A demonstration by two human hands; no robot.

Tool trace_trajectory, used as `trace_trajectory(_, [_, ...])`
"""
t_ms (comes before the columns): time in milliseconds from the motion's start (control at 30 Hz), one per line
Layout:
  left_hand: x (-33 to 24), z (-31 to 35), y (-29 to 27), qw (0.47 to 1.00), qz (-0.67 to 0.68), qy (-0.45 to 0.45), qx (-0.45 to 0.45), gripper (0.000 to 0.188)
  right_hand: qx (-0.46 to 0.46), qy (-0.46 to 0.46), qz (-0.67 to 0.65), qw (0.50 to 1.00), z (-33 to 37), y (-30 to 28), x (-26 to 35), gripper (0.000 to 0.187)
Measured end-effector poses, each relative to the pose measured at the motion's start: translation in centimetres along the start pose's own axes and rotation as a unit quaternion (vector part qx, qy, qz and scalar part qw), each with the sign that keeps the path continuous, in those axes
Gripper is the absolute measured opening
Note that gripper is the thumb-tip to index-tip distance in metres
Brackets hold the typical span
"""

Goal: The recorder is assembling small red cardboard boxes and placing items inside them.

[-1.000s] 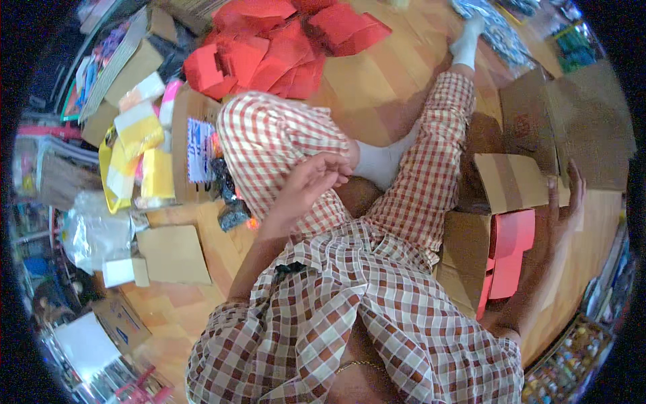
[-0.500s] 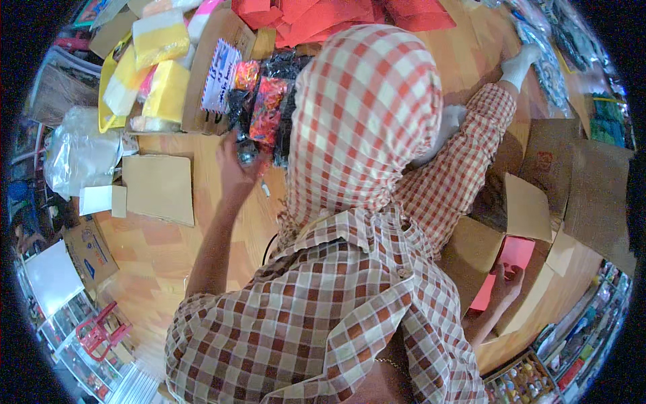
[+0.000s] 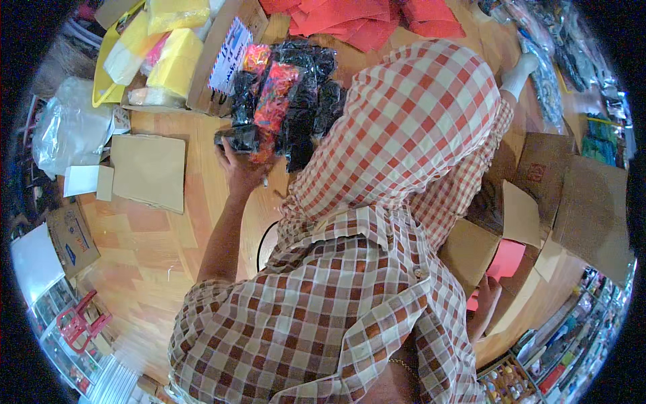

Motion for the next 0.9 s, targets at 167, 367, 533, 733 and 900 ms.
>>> trace_trajectory(167, [-0.8, -1.5, 0.5, 0.998, -0.056, 0.027, 0.021, 0.129, 0.052, 0.020, -0.152, 0.987, -1.9, 0.8, -4.4, 0.027])
trace_trajectory(367, [-2.3, -4.2, 3.1, 0.998, -0.014, -0.017, 0.054, 0.131, 0.101, -0.051, -0.180, 0.977, -3.7, 0.2, -5.9, 0.026])
trace_trajectory(533, [-3.8, -6.0, 5.5, 0.995, -0.093, 0.031, 0.027, 0.128, 0.090, -0.072, -0.096, 0.989, -3.8, 1.0, -2.7, 0.025])
trace_trajectory(733, [-9.7, -9.5, 8.1, 0.998, -0.051, 0.011, 0.029, 0.124, 0.082, -0.081, -0.049, 0.992, -4.1, 1.6, 0.3, 0.024])
trace_trajectory(900, [-11.7, -13.0, 6.1, 0.998, -0.002, 0.042, 0.049, 0.121, 0.081, -0.092, -0.020, 0.992, -4.3, 2.1, 2.2, 0.024])
Point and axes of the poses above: each hand's wrist, its own z-axis away from the middle knuckle, its own y-axis out of the palm, x = y × z, the point moved 4 cm from there along -z, towards the middle knuckle, and after that the axes turned 14 degrees about x, right-handed, at the moved point
